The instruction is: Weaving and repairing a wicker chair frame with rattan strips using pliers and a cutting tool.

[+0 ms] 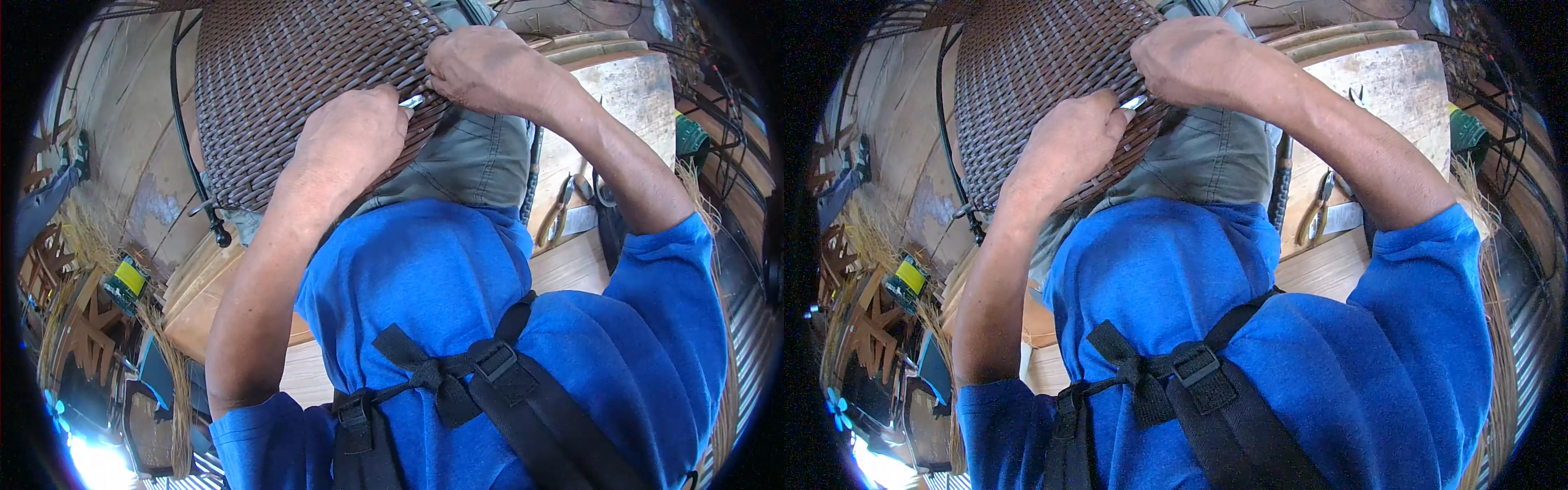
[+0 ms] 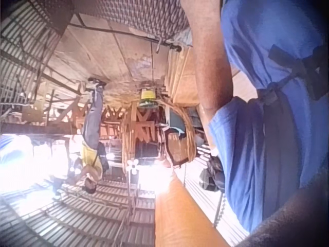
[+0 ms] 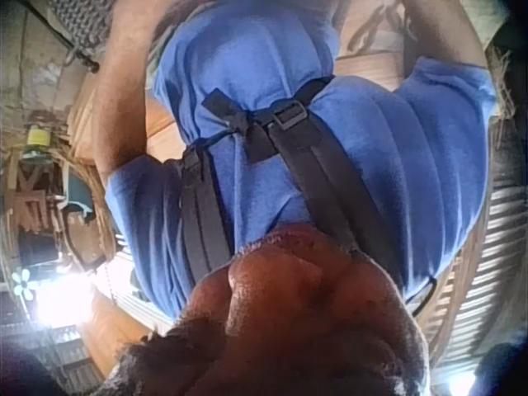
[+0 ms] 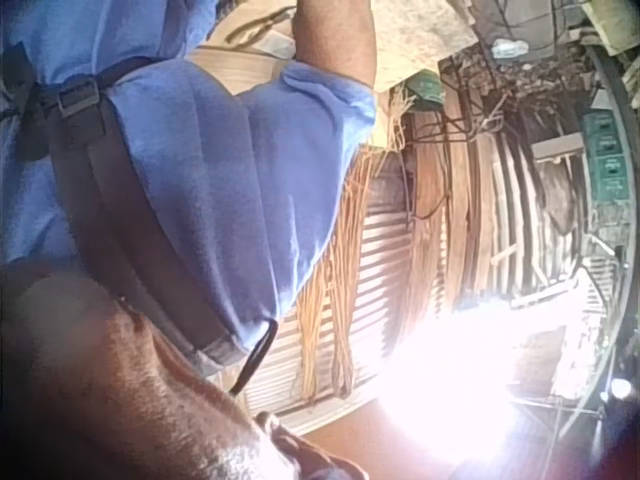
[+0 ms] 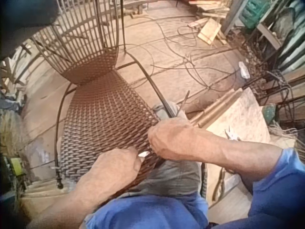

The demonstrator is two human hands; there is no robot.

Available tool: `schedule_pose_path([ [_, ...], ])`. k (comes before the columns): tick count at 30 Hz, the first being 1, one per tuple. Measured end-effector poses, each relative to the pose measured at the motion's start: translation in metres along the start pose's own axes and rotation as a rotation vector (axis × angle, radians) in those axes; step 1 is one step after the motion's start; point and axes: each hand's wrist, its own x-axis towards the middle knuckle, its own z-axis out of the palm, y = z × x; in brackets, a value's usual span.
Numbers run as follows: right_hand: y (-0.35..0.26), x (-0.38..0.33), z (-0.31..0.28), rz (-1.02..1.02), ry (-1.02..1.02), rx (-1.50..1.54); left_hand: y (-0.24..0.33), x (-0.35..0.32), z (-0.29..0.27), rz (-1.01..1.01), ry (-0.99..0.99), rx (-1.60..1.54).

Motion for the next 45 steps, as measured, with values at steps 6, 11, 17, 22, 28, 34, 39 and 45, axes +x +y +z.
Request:
schedule_pose_path([
  [6, 0.008, 0.006, 0.005, -0.107, -0.019, -0.197, 0.002, -0.004, -0.01, -0.002, -0.019, 0.006],
  [11, 0.016, 0.012, -0.006, -0.265, -0.055, -0.041, 0.016, -0.01, -0.009, -0.005, 0.07, 0.172],
  [17, 0.021, 0.009, -0.005, -0.124, -0.132, 0.058, 0.014, -0.001, -0.019, 0.067, -0.019, 0.097],
  [22, 0.012, 0.013, -0.01, -0.15, -0.156, 0.084, 0.0, -0.001, -0.007, 0.047, 0.028, 0.004],
  [28, -0.003, 0.017, -0.02, 0.055, -0.234, 0.116, 0.001, 0.004, -0.01, 0.05, -0.017, -0.03],
  [34, 0.002, 0.016, -0.016, 0.027, -0.194, 0.132, -0.009, 0.005, -0.005, 0.086, 0.017, -0.092],
  [39, -0.002, 0.016, -0.013, 0.063, -0.175, 0.105, -0.018, 0.004, 0.003, 0.07, 0.032, -0.18],
  [45, -0.008, 0.012, -0.026, 0.102, -0.23, 0.12, -0.026, 0.002, 0.012, 0.125, 0.126, -0.231],
])
